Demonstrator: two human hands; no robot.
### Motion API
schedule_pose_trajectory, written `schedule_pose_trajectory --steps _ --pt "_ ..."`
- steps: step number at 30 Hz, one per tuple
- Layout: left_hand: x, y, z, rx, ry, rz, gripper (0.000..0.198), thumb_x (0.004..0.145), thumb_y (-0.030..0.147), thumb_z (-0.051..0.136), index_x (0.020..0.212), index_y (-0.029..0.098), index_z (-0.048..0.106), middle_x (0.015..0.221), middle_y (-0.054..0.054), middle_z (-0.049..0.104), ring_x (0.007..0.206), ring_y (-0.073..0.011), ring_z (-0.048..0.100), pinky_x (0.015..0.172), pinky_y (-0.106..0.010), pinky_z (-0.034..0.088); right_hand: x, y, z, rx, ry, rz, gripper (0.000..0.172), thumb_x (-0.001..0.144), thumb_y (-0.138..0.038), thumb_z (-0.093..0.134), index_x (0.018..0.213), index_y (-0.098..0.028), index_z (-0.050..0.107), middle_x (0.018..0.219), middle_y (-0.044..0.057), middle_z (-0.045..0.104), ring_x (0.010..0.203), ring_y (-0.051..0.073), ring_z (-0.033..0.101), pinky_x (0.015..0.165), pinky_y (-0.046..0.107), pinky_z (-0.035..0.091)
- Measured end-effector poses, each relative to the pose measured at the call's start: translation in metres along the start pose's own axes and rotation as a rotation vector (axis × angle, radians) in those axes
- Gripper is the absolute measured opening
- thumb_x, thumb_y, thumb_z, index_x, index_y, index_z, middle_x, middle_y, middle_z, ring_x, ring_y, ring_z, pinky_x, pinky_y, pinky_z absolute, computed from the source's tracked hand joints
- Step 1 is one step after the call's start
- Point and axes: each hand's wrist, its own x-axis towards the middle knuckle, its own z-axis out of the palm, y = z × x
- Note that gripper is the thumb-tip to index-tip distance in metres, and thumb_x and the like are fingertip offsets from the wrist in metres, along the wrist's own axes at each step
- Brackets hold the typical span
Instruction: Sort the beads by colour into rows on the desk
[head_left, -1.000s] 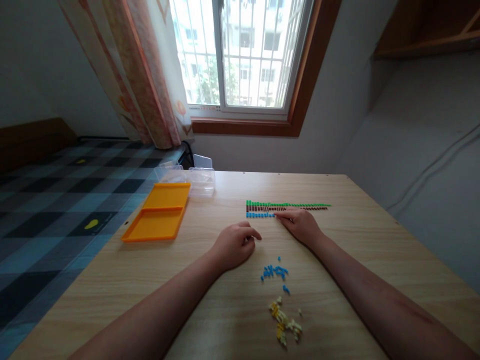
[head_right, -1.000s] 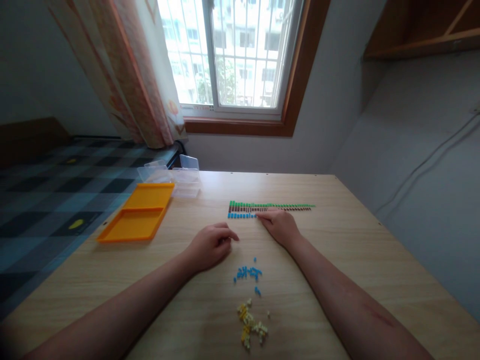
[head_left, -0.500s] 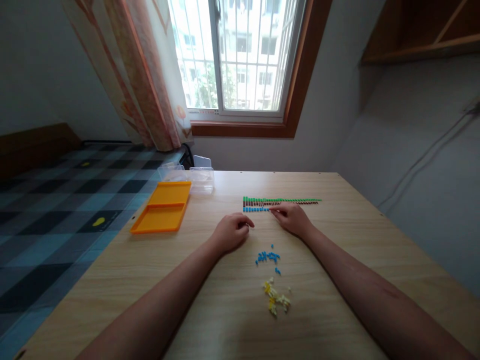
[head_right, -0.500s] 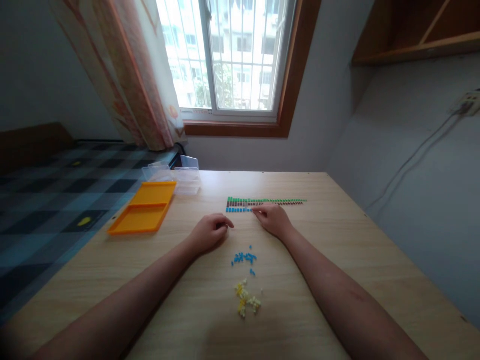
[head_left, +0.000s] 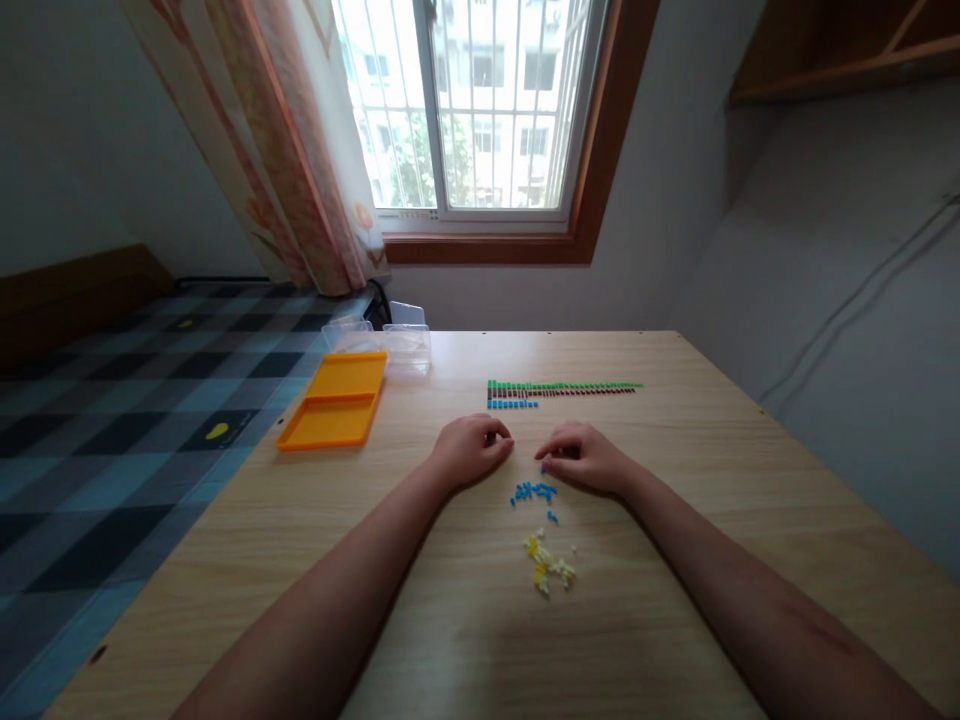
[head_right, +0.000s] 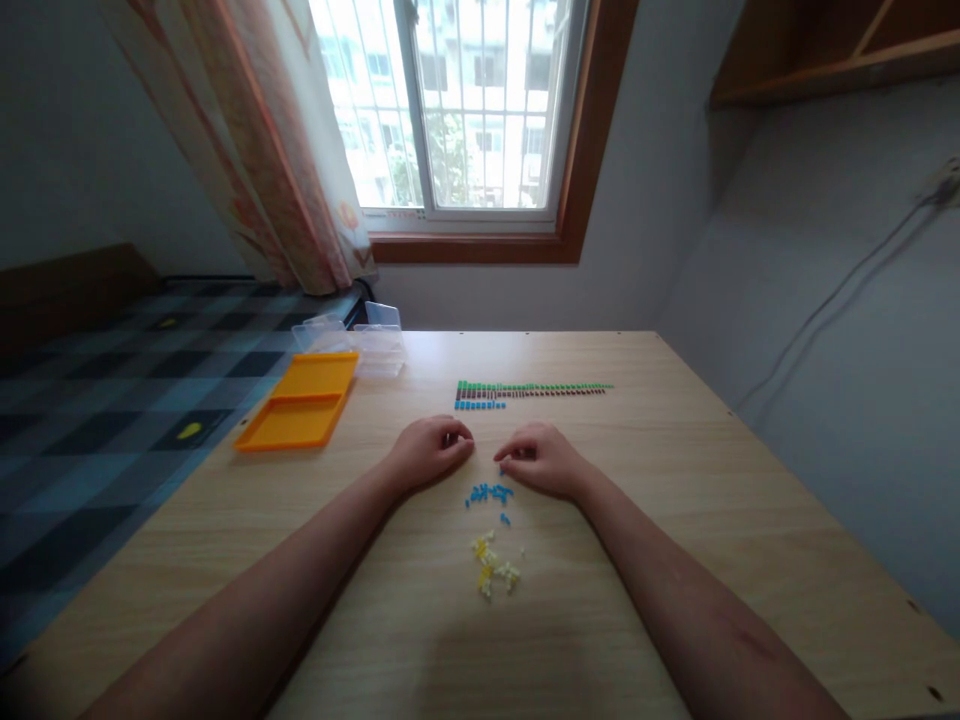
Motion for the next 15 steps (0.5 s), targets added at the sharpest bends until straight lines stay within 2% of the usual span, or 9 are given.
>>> schedule_pose_trajectory --steps 3,8,15 --pt "-0.005 0.004 -0.006 0.064 -0.1 0.113 0.018 0.084 0.037 0.064 0.076 0.021 0.067 0.073 0.0 0.062 0.07 -0.0163 0.056 0.062 -0.027 0.037 0.0 -0.005 -0.002 -0.041 -0.041 -0.066 0.014 0.084 -0.03 0.067 0.085 -0.023 0.079 0.07 0.003 0.069 0.072 0.016 0.059 0.072 0.03 0.044" --pt "-0.005 0.006 -0.012 0.119 -0.228 0.275 0.035 0.084 0.043 0.066 0.06 0.019 0.054 0.066 0.0 0.056 0.067 -0.0162 0.051 0.061 -0.028 0.033 0.0 -0.005 -0.002 -0.091 -0.042 -0.113 0.015 0.087 -0.031 0.066 0.086 -0.023 0.079 0.071 0.003 0.069 0.069 0.016 0.059 0.072 0.03 0.042" --pt "-0.002 0.005 -0.012 0.107 -0.296 0.335 0.043 0.077 0.049 0.074 0.056 0.019 0.05 0.064 0.001 0.053 0.064 -0.0158 0.049 0.063 -0.03 0.034 -0.001 0.0 -0.001 -0.138 -0.053 -0.144 0.015 0.087 -0.033 0.066 0.084 -0.026 0.079 0.068 0.002 0.067 0.067 0.015 0.057 0.07 0.03 0.041"
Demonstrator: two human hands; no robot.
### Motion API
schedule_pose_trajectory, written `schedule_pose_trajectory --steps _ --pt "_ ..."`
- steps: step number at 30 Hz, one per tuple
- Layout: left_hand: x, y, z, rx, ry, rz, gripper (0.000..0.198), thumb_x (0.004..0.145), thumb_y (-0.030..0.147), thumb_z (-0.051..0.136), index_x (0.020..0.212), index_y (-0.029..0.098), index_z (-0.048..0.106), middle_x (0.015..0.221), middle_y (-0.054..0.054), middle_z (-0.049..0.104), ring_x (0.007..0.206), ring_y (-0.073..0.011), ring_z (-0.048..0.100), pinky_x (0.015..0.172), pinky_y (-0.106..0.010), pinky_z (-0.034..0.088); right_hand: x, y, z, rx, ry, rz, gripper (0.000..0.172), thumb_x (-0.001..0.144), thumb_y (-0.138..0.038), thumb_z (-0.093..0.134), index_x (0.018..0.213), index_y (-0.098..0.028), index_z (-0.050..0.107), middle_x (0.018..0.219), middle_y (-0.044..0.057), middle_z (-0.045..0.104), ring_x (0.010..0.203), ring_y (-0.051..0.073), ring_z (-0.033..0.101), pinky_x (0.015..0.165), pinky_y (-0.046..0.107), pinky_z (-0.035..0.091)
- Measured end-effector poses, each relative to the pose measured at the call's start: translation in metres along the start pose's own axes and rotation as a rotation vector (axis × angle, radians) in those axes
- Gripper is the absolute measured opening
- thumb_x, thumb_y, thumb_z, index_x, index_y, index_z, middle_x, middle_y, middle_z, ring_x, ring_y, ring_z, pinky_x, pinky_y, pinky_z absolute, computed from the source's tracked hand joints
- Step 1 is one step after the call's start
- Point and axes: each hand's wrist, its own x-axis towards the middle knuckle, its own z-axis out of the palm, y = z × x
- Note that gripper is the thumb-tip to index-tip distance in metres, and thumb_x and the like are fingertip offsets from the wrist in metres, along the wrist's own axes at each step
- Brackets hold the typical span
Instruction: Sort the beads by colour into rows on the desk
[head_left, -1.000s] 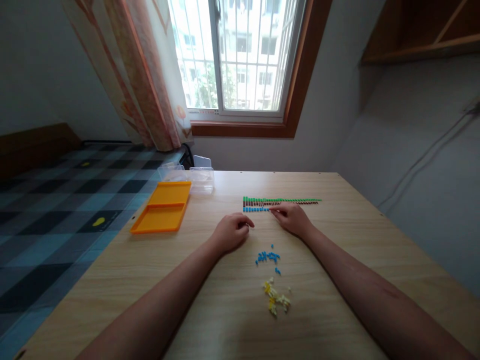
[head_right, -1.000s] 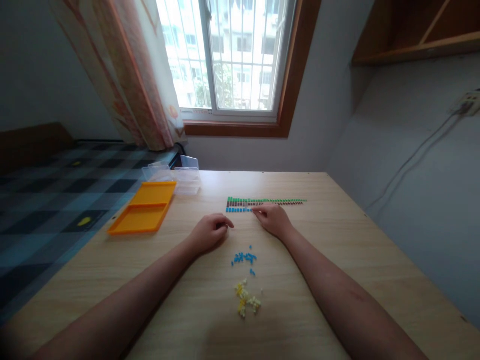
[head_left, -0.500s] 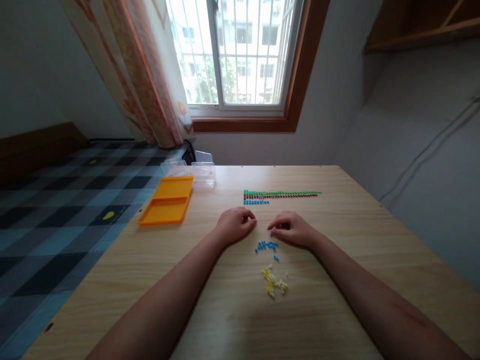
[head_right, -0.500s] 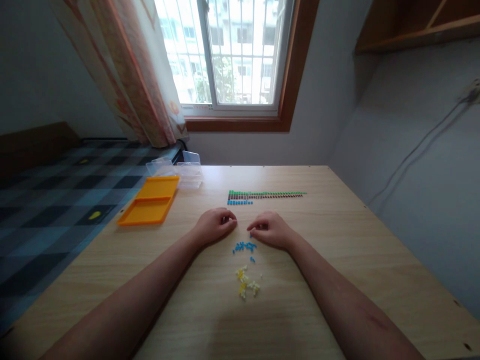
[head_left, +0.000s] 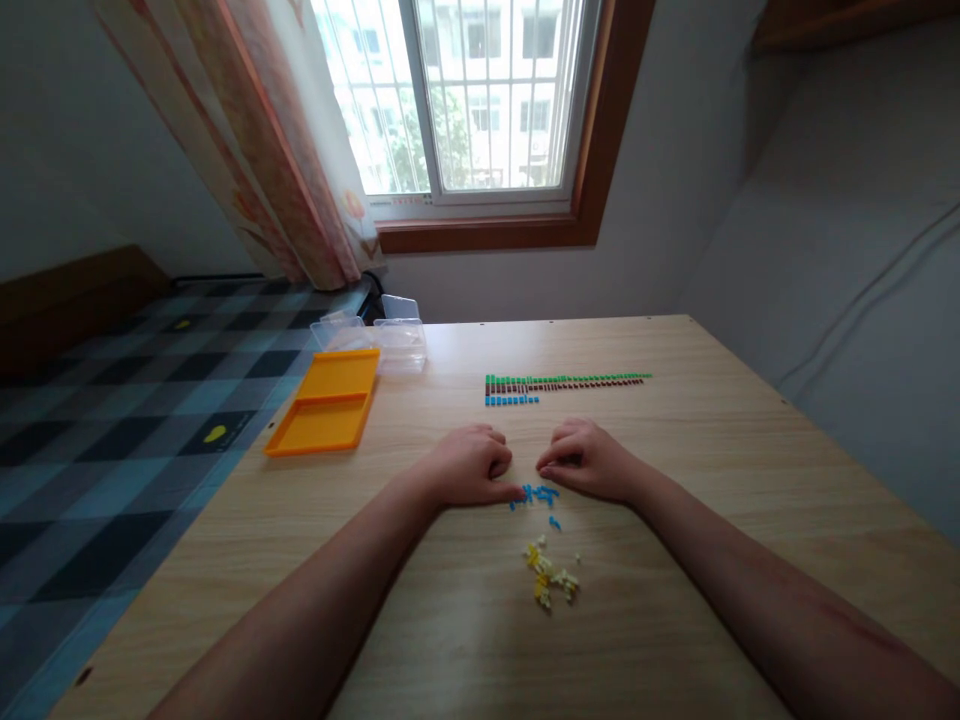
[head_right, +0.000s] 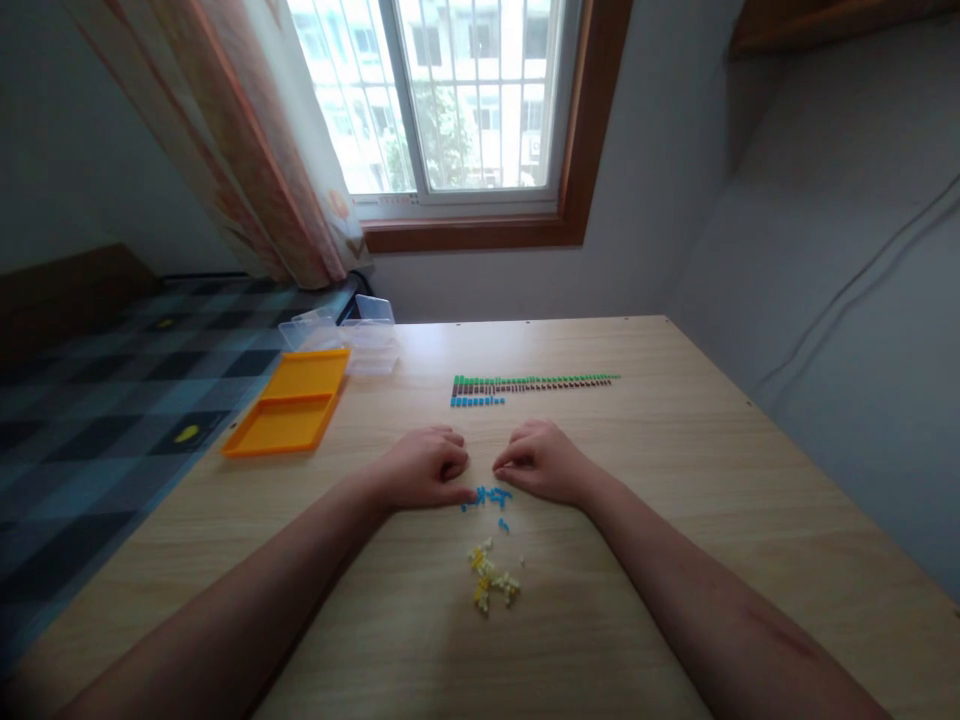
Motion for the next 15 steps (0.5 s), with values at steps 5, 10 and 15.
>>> schedule_pose_trajectory --steps 5,10,15 --pt "0.0002 0.0003 -0.0018 -0.023 -0.016 -0.02 0.04 0.078 0.045 0.073 0.057 0.02 0.05 0.065 0.001 0.053 0.066 -0.0156 0.05 0.063 -0.029 0.034 0.0 0.0015 0.0009 -0.008 0.004 -0.009 0.014 0.087 -0.033 0.067 0.083 -0.026 0.079 0.068 0.002 0.067 0.067 0.016 0.057 0.07 0.03 0.041" --pt "0.0 -0.0014 -0.0026 -0.086 0.0 -0.031 0.04 0.085 0.041 0.065 0.056 0.019 0.049 0.064 0.001 0.052 0.064 -0.0143 0.049 0.062 -0.028 0.033 -0.0008 0.0001 0.0001 -0.002 0.002 0.013 0.017 0.09 -0.033 0.064 0.084 -0.026 0.078 0.071 0.002 0.068 0.069 0.016 0.058 0.073 0.031 0.041" --pt "-0.0004 -0.0033 -0.0003 -0.08 0.026 -0.028 0.04 0.088 0.038 0.06 0.056 0.018 0.048 0.064 0.001 0.051 0.064 -0.0135 0.049 0.062 -0.027 0.033 -0.0017 0.0005 -0.0012 0.013 -0.013 0.02 0.018 0.09 -0.034 0.062 0.087 -0.026 0.078 0.071 0.003 0.068 0.07 0.016 0.059 0.072 0.03 0.042"
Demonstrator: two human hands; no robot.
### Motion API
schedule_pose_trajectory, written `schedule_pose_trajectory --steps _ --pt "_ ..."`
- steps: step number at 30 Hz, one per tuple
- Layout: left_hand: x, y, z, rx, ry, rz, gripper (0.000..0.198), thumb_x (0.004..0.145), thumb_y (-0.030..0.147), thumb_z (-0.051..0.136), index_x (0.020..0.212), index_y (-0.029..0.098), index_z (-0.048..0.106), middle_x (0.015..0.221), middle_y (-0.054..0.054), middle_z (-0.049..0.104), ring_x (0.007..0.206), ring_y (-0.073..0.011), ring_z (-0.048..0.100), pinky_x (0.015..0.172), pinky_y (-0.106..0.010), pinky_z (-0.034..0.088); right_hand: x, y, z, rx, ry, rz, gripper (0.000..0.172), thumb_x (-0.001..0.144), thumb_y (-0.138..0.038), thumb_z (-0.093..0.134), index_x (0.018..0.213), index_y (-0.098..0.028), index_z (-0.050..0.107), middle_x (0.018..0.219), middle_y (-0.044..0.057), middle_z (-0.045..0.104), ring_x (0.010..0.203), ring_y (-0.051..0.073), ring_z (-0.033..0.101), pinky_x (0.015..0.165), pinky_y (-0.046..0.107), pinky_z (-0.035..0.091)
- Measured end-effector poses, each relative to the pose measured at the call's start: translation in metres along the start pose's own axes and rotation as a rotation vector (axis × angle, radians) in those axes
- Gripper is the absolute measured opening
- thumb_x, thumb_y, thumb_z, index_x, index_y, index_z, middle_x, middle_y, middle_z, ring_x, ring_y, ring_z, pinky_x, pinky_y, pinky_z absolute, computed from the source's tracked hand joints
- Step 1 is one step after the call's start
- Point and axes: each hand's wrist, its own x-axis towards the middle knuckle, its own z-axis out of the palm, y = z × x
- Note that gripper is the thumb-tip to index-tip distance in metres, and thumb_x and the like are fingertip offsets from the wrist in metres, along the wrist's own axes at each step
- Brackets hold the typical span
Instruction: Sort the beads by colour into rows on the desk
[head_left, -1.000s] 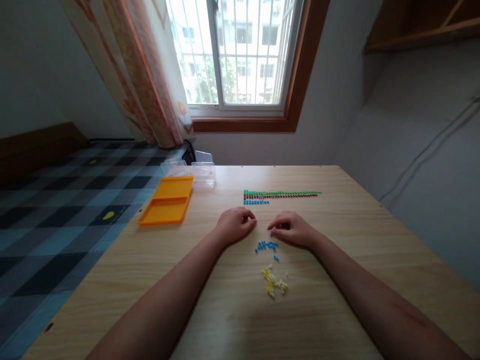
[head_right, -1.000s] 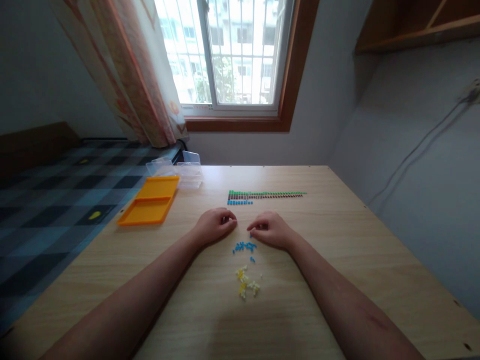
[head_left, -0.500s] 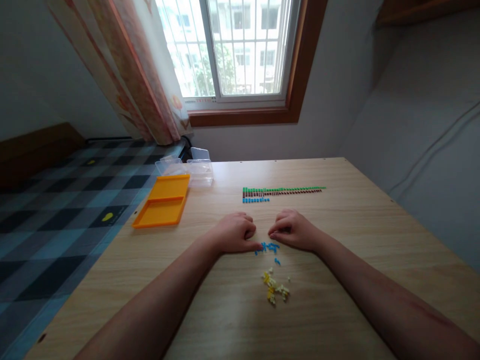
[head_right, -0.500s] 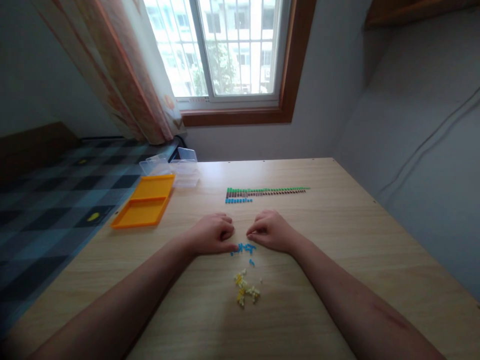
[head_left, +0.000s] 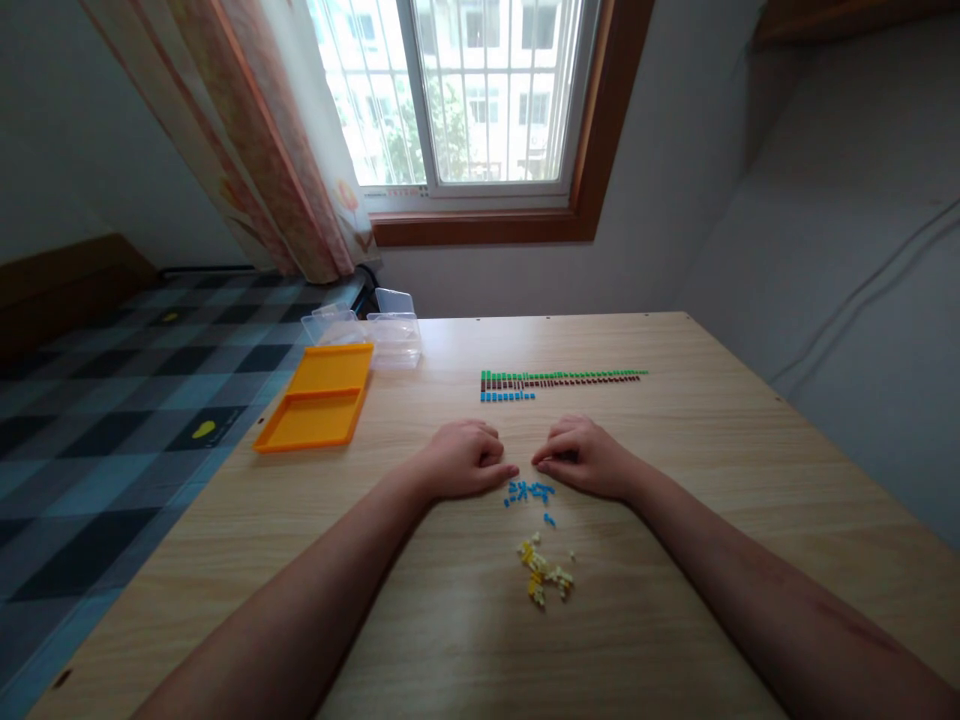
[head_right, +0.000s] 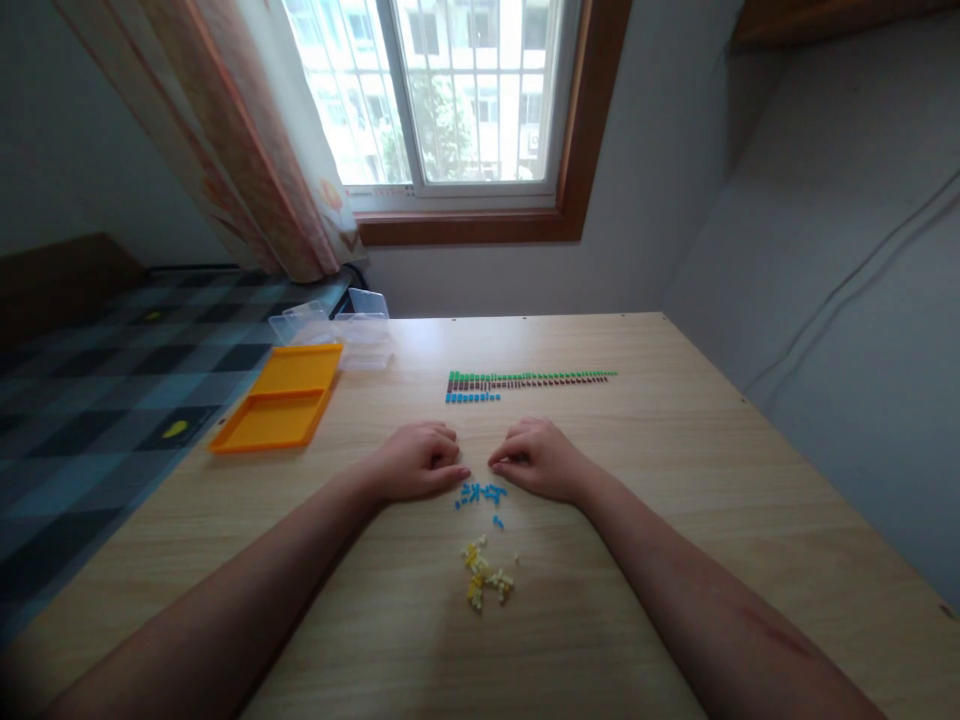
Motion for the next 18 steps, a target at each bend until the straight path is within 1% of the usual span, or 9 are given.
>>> schedule_pose_trajectory --steps 4,8,18 --pt "0.0007 0.0005 0.0018 0.032 -0.004 -0.009 0.041 0.087 0.038 0.062 0.055 0.018 0.046 0.063 0.001 0.05 0.063 -0.0134 0.048 0.062 -0.027 0.033 0.0 0.002 0.0003 -0.009 0.012 -0.039 0.016 0.089 -0.031 0.064 0.085 -0.026 0.079 0.069 0.002 0.067 0.067 0.015 0.057 0.069 0.029 0.041" --pt "0.0016 0.0008 0.0032 0.054 -0.003 -0.008 0.04 0.084 0.037 0.065 0.055 0.018 0.046 0.063 0.001 0.051 0.063 -0.0135 0.048 0.061 -0.027 0.032 0.0001 0.0016 0.0001 0.003 0.02 -0.037 0.014 0.088 -0.029 0.065 0.083 -0.025 0.078 0.069 0.002 0.068 0.067 0.015 0.058 0.07 0.029 0.041" --pt "0.0021 -0.0016 0.004 0.093 -0.01 0.014 0.041 0.086 0.039 0.063 0.056 0.018 0.047 0.063 0.001 0.051 0.063 -0.0134 0.047 0.061 -0.027 0.031 -0.001 0.0028 -0.0004 0.074 0.011 -0.052 0.009 0.083 -0.019 0.067 0.079 -0.021 0.075 0.07 0.001 0.068 0.067 0.014 0.058 0.072 0.029 0.043"
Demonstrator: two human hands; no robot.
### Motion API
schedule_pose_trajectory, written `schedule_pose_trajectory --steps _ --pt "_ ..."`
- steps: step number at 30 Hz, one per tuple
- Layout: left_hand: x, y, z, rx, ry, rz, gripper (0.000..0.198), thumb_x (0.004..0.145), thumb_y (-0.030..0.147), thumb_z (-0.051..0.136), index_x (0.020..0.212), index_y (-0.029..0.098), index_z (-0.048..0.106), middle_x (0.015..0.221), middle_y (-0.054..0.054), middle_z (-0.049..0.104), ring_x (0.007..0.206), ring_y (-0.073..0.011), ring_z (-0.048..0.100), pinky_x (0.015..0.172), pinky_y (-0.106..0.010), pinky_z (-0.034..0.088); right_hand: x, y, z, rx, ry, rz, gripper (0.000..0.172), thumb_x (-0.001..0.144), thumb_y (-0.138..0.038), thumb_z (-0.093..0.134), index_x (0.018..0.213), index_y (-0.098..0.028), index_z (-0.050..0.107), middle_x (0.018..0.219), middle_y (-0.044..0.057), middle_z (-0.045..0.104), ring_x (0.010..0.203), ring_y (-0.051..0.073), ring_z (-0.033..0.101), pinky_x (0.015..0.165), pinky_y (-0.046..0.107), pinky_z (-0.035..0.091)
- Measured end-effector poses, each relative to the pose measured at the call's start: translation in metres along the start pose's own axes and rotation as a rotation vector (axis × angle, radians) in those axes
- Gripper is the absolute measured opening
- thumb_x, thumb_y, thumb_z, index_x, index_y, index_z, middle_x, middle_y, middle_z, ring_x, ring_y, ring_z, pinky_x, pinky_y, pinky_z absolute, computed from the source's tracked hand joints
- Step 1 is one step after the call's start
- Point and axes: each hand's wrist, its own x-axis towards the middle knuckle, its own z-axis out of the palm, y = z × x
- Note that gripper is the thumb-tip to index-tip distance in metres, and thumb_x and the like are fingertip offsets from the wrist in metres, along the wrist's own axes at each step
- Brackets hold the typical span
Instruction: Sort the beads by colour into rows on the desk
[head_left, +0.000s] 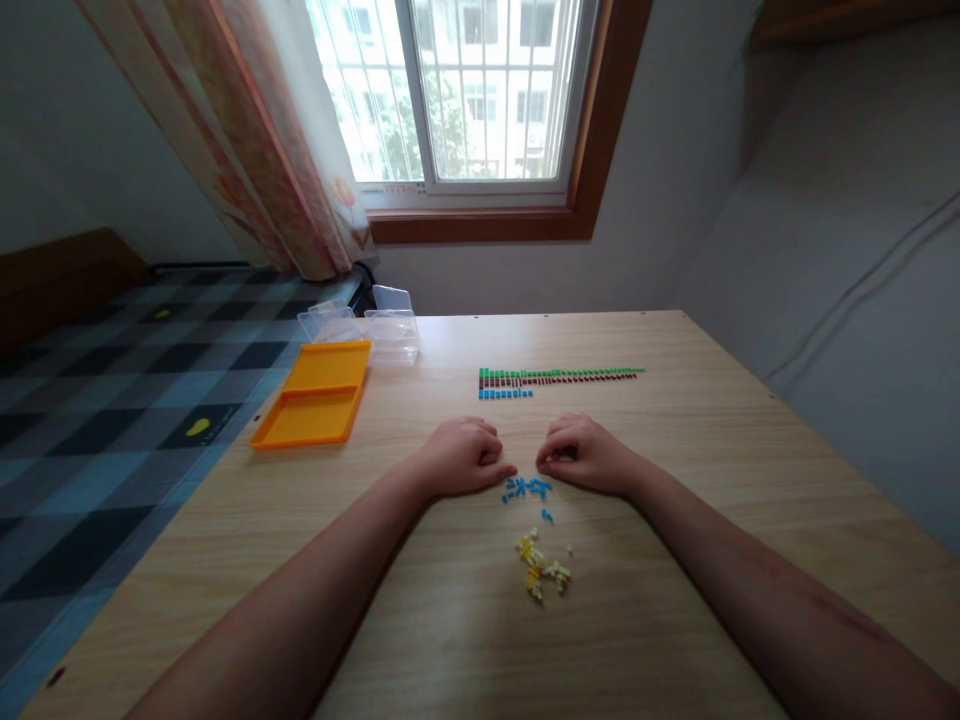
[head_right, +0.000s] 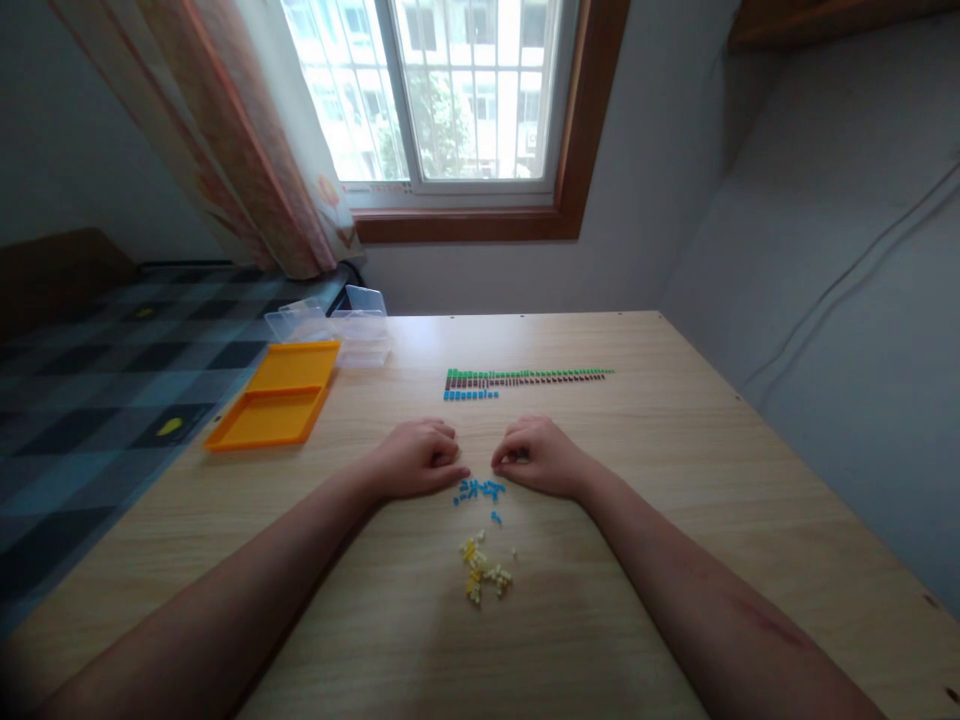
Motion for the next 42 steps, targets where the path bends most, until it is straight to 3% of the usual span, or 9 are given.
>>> schedule_pose_trajectory --steps 13,18,24,32,38,42 --pt "0.0 -0.001 0.0 -0.004 -0.015 -0.017 0.04 0.083 0.037 0.067 0.055 0.017 0.046 0.063 0.002 0.05 0.063 -0.0131 0.046 0.061 -0.027 0.031 -0.006 -0.005 -0.017 0.145 -0.147 0.045 0.009 0.082 -0.022 0.068 0.081 -0.02 0.076 0.078 0.003 0.072 0.076 0.016 0.063 0.076 0.031 0.047" --pt "0.0 -0.001 0.0 -0.03 -0.002 -0.036 0.042 0.085 0.039 0.065 0.054 0.017 0.046 0.063 0.002 0.049 0.063 -0.0129 0.047 0.061 -0.026 0.032 -0.006 -0.007 -0.017 0.189 -0.121 0.064 0.016 0.087 -0.024 0.064 0.086 -0.018 0.079 0.079 0.006 0.071 0.075 0.016 0.061 0.071 0.03 0.047" --pt "0.0 -0.001 0.001 -0.038 0.002 -0.04 0.043 0.082 0.041 0.068 0.055 0.017 0.046 0.062 0.002 0.049 0.064 -0.0131 0.047 0.06 -0.026 0.03 -0.007 -0.012 -0.013 0.153 -0.125 0.056 0.016 0.086 -0.025 0.065 0.09 -0.02 0.08 0.078 0.005 0.067 0.07 0.015 0.059 0.065 0.028 0.043" --pt "-0.001 -0.002 0.001 -0.05 -0.007 -0.031 0.045 0.078 0.044 0.073 0.055 0.017 0.045 0.061 0.003 0.048 0.064 -0.0131 0.047 0.058 -0.026 0.028 -0.007 -0.016 -0.011 0.065 -0.172 -0.007 0.017 0.086 -0.024 0.064 0.094 -0.024 0.079 0.075 0.003 0.065 0.07 0.014 0.058 0.068 0.029 0.042" --pt "-0.001 -0.001 -0.001 -0.098 0.017 -0.032 0.046 0.086 0.044 0.063 0.054 0.017 0.043 0.06 0.003 0.046 0.061 -0.0121 0.044 0.059 -0.026 0.03 -0.007 -0.019 -0.01 0.049 -0.132 0.044 0.019 0.09 -0.027 0.061 0.094 -0.022 0.079 0.078 0.004 0.065 0.071 0.014 0.058 0.066 0.028 0.042" --pt "0.0 -0.002 0.0 -0.111 0.04 -0.062 0.046 0.089 0.043 0.057 0.053 0.017 0.045 0.061 0.002 0.047 0.06 -0.012 0.044 0.059 -0.026 0.032 -0.001 -0.015 -0.004 -0.015 -0.021 0.126 0.017 0.089 -0.025 0.062 0.086 -0.019 0.077 0.074 0.004 0.063 0.072 0.015 0.056 0.067 0.028 0.042"
